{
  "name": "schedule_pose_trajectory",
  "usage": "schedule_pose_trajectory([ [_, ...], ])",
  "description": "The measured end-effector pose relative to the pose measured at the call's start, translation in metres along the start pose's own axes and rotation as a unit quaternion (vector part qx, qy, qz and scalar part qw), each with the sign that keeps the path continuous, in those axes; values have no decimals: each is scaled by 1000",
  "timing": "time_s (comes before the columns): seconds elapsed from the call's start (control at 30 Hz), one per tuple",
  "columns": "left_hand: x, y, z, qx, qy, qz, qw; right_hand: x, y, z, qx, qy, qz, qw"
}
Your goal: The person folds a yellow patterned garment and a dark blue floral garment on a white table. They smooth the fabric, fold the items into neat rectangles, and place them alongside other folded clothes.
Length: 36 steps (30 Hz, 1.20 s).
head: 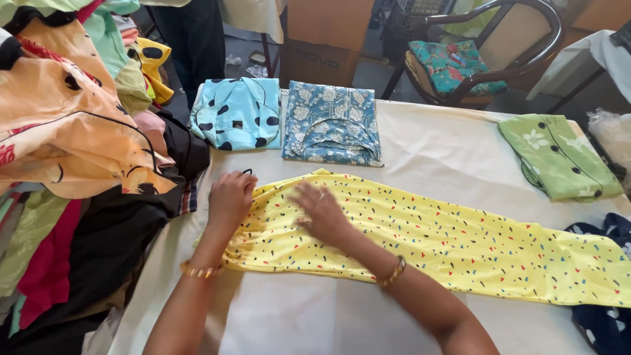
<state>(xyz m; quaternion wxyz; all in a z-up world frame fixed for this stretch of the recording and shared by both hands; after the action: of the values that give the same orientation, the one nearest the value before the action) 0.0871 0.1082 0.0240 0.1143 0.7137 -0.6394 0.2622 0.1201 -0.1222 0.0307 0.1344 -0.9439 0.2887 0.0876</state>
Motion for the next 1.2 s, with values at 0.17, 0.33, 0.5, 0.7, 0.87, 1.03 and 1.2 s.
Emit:
schedule_pose_trajectory([
  [0.17, 9, -27, 23, 27, -171, 30, 985, -41, 38, 17, -165, 23, -20, 986],
  [0.33, 47, -32, 19, 47, -366, -33, 929, -34, 49, 26, -173, -11, -37, 984],
  [0.5, 89, -82, 87, -7, -182, 66, 981, -36, 57, 31, -159, 4, -42, 986],
  [0.7, 108, -112, 119, -54, -164, 32, 985, -39, 97, -14, -194, -28, -55, 979],
  [0.87, 124, -83, 106, 46, -188, 98, 976, 39, 182, -60, -193, -152, 35, 969],
  [1.03, 159, -16, 104, -91, -171, 271, 943, 232, 373, -121, 266, 19, 351, 898],
  [1.2, 143, -5, 132, -169, -145, 272, 936, 273, 513, -188, 275, 273, 513, 766],
])
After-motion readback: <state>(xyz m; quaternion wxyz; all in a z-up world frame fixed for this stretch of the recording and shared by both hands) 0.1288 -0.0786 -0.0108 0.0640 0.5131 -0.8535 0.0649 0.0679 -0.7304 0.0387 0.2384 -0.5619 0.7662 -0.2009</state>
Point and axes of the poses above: each hand's wrist, its own y-axis away from the middle knuckle, its own z-axis out of the palm, x = y × z, the point moved 4 cm from there along -y, towards the middle knuckle, and after that the axes turned 8 degrees about -x, right-handed, at the moved point
